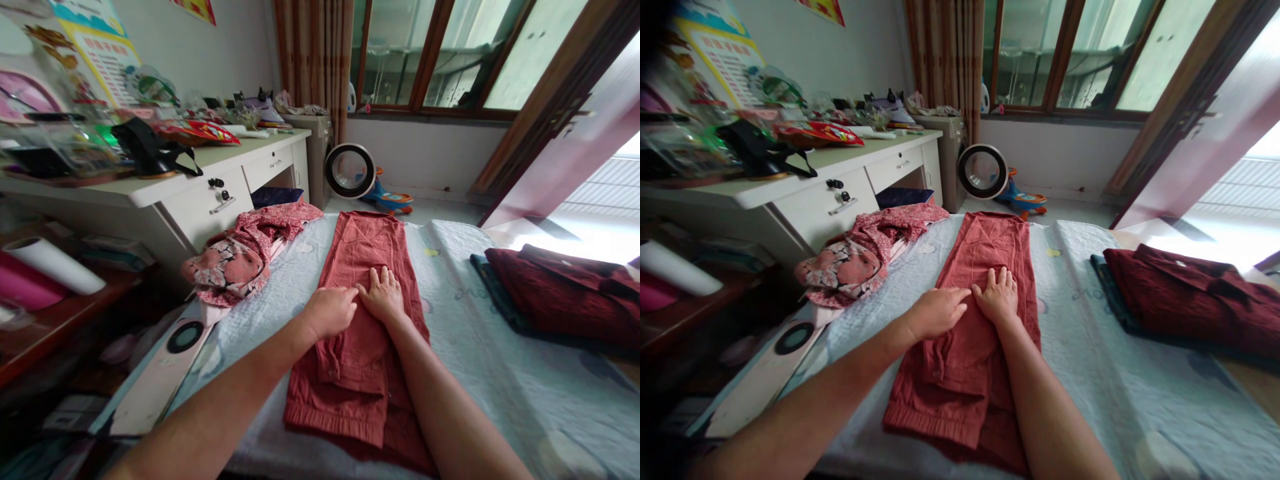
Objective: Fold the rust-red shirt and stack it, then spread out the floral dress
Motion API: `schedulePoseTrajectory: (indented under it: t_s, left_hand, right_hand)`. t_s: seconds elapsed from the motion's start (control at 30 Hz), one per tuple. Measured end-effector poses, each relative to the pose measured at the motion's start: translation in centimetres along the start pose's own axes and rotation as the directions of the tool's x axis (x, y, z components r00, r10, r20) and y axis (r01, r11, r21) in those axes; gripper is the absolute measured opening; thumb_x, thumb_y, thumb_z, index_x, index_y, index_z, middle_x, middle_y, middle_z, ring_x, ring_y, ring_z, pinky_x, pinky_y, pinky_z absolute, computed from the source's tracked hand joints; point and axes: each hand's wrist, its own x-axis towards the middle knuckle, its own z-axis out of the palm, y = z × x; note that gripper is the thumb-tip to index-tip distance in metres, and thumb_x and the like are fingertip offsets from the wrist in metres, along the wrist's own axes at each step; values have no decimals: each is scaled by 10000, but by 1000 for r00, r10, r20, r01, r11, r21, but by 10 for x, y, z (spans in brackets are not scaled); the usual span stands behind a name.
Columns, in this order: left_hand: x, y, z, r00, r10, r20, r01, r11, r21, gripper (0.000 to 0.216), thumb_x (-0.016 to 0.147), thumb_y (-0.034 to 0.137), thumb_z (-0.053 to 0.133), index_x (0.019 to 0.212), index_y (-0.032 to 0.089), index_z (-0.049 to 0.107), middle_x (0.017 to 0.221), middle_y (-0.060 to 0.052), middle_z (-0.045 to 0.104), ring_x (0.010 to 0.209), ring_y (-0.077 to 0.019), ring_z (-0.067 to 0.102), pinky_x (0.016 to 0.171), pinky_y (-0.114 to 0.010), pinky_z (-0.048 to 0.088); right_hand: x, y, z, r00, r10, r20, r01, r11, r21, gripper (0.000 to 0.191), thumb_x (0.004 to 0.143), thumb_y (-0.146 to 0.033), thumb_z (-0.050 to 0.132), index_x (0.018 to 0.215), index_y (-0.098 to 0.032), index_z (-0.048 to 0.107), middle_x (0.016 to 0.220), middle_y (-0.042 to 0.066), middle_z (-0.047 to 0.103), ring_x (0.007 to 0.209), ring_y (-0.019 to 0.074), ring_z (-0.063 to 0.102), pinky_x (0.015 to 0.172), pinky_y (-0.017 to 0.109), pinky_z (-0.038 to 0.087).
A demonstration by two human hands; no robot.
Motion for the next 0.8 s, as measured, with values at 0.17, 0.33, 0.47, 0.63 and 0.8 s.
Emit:
schedulePoseTrajectory:
  t_s: [0.17, 0.33, 0.47, 0.63, 0.8]
  left_hand:
    - [76, -18, 12, 971, 130, -202, -148, 986, -78, 347, 918, 134, 401, 1176, 147, 633, 1261, -85, 646, 1189, -178, 585, 1070, -293, 420]
    - [132, -22, 32, 972, 161, -169, -198, 953, -231, 357, 881, 98, 435, 1174, 107, 640, 1256, -98, 663, 1155, -162, 609, 1044, -258, 443]
    - [158, -25, 46, 977, 148, -156, -185, 949, -257, 392, 888, 89, 388, 1183, 124, 643, 1258, -88, 668, 1161, -157, 609, 1041, -280, 453]
    - [171, -35, 65, 975, 169, -146, -187, 976, -115, 402, 938, 146, 369, 1267, 147, 599, 1374, -81, 593, 1305, -163, 501, 1130, -323, 359]
    - [165, -36, 73, 989, 99, -109, -99, 995, 11, 432, 997, 298, 326, 1388, 231, 499, 1532, -30, 421, 1423, -215, 350, 1179, -453, 269]
  right_hand:
    - [1, 5, -3, 997, -44, -62, 42, 999, -26, 558, 981, -477, 336, 1438, -172, 434, 1519, 171, 380, 1361, 318, 391, 1063, 438, 324]
    - [1, 9, -3, 985, -82, -150, 78, 996, -32, 471, 972, -371, 366, 1354, -125, 490, 1425, 159, 494, 1269, 281, 471, 1027, 382, 372]
    - [0, 9, 1, 983, -79, -166, 75, 997, -29, 426, 962, -355, 388, 1298, -137, 533, 1416, 150, 507, 1258, 284, 475, 1029, 386, 369]
    - [-1, 6, 6, 988, -37, -150, 33, 999, -25, 488, 964, -335, 389, 1391, -110, 467, 1500, 181, 416, 1373, 308, 376, 1098, 418, 293]
    - [1, 2, 7, 994, 30, -103, -32, 999, -16, 517, 978, -346, 380, 1432, -105, 429, 1525, 233, 357, 1424, 327, 311, 1114, 447, 258]
